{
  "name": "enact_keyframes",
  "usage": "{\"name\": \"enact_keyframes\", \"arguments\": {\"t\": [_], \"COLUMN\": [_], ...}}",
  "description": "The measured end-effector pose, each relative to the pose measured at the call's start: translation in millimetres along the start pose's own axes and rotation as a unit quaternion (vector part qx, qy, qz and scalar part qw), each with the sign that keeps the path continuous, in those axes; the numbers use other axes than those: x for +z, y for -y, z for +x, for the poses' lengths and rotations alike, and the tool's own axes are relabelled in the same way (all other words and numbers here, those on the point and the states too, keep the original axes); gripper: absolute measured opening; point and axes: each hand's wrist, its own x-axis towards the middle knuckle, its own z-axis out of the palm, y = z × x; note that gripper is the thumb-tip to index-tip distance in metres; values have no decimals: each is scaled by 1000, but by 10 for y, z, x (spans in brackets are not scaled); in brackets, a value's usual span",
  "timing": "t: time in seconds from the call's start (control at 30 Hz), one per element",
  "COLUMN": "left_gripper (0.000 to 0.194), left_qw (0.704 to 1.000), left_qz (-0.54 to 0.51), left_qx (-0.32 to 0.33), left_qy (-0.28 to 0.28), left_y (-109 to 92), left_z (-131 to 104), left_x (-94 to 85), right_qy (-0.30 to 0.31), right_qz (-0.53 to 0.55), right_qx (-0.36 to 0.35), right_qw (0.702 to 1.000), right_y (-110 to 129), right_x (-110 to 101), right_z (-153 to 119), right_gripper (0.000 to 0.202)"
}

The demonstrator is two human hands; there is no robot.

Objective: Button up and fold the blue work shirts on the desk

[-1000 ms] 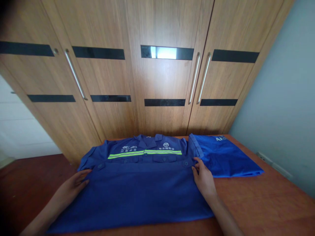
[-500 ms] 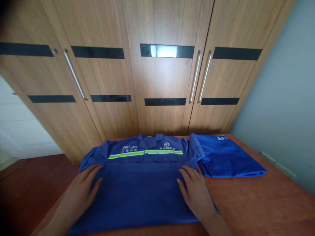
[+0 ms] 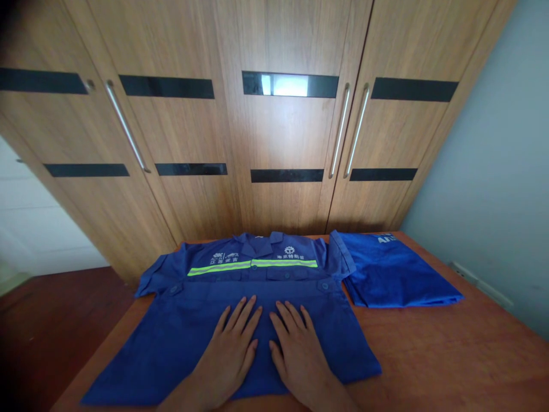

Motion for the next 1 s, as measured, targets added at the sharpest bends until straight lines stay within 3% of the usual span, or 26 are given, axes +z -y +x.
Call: {"name": "enact_keyframes", "arguments": {"t": [0.17, 0.3, 0.43, 0.57, 0.67, 0.8, 1.0], "left_gripper": [57, 57, 55, 56, 56, 58, 61], "left_qw": [1000, 1000, 1000, 1000, 1000, 999, 996], "left_qz": [3, -6, -6, -4, 1, 34, 87], "left_qx": [-9, -14, -16, -18, -20, -19, -2], "left_qy": [-1, 7, 0, 10, 19, 6, -29], "left_y": [6, -2, 0, -7, -10, 20, 94], "left_z": [-24, -16, -9, 10, 6, -69, -244], "left_x": [13, 15, 11, -3, -3, 25, 40], "right_qy": [-9, -49, -133, -131, -113, -82, -93], "right_qz": [20, 42, 26, 84, 138, 257, 386], "right_qx": [35, 144, 318, 413, 438, 449, 419], "right_qw": [999, 987, 938, 897, 881, 852, 816], "right_y": [-334, -915, -1663, -2169, -2324, -2346, -2293], "right_x": [-135, -395, -654, -743, -721, -656, -605], "right_z": [-4, 171, 430, 698, 895, 1054, 905], "right_gripper": [43, 34, 42, 54, 47, 22, 21]}}
